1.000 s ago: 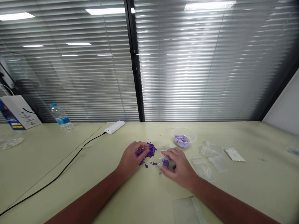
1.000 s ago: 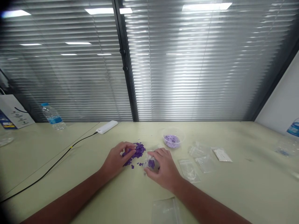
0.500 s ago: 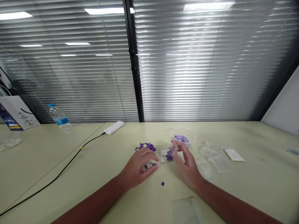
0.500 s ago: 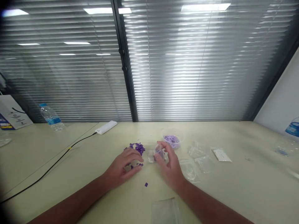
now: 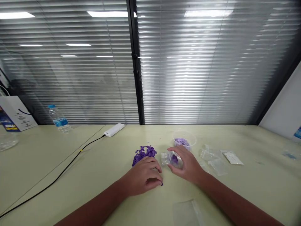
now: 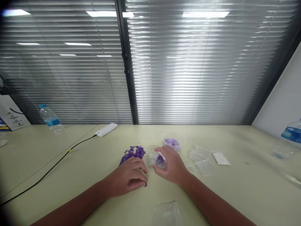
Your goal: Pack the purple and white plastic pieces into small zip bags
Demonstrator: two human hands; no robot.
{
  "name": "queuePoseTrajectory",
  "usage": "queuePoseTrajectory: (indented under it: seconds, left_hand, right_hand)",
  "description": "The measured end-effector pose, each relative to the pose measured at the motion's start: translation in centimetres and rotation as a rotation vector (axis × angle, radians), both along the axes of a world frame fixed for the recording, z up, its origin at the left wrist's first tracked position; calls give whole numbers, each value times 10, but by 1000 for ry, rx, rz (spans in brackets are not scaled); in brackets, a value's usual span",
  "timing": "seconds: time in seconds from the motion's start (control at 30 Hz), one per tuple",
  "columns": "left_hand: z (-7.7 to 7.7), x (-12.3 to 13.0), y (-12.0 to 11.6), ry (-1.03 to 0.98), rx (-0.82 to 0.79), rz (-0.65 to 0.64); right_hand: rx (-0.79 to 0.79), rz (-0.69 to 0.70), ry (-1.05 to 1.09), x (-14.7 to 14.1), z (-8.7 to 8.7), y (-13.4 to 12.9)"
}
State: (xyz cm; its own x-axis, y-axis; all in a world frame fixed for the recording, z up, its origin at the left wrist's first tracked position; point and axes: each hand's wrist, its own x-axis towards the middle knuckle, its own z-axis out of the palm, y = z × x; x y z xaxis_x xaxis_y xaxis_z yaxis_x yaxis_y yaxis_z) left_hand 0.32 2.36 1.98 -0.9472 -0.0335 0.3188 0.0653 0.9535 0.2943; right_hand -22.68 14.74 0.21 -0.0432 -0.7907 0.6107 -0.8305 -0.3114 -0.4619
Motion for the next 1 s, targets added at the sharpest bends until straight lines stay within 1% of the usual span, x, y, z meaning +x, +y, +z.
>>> queuePoseTrajectory:
  seconds: [0.1, 0.17, 0.27, 0.33, 0.4, 0.47, 0.53, 0.6, 0.63, 0.67, 0.73, 0.8, 0.83, 0.9, 1.0]
  left_hand:
    - [-1, 1, -6, 34, -19, 45]
    - [1, 2, -6, 39, -28, 52]
    - [5, 2, -1, 12, -32, 13]
    - [5, 1, 3, -8, -36, -11]
    - [5, 1, 3, -10, -47, -3]
    - [4, 1, -3, 1, -62, 27]
    - [3, 2, -13, 16, -76, 68]
    - [3, 3, -22, 38, -83, 116]
    - [3, 4, -25, 50, -81, 140]
    - [4, 4, -26, 58, -77, 155]
    - [6, 4, -23, 58, -60, 146]
    - [8, 2, -14, 35, -40, 82]
    - [8, 2, -9, 23, -32, 43]
    - [9, 0, -1, 8, -20, -11]
    - [8, -1, 0, 20, -15, -8]
  right_hand:
    - [0, -64, 15, -9, -7, -7]
    - [13, -116, 30, -15, -14, -12]
    - [53, -192, 84, -24, -22, -16]
    - [74, -218, 100, -29, -21, -16]
    - [106, -225, 72, -37, -12, -12]
    - [174, -231, 21, -48, 6, -4]
    - [257, -269, -12, -61, 25, 9]
    - [309, -327, 40, -74, 38, 28]
    - [340, -359, 85, -79, 40, 38]
    - [371, -410, 130, -82, 39, 48]
    - [412, -571, 205, -82, 30, 65]
    - [439, -700, 246, -76, 14, 76]
    - [431, -732, 258, -71, 5, 78]
    - [377, -757, 274, -62, -9, 78]
    - [305, -638, 307, -51, -19, 72]
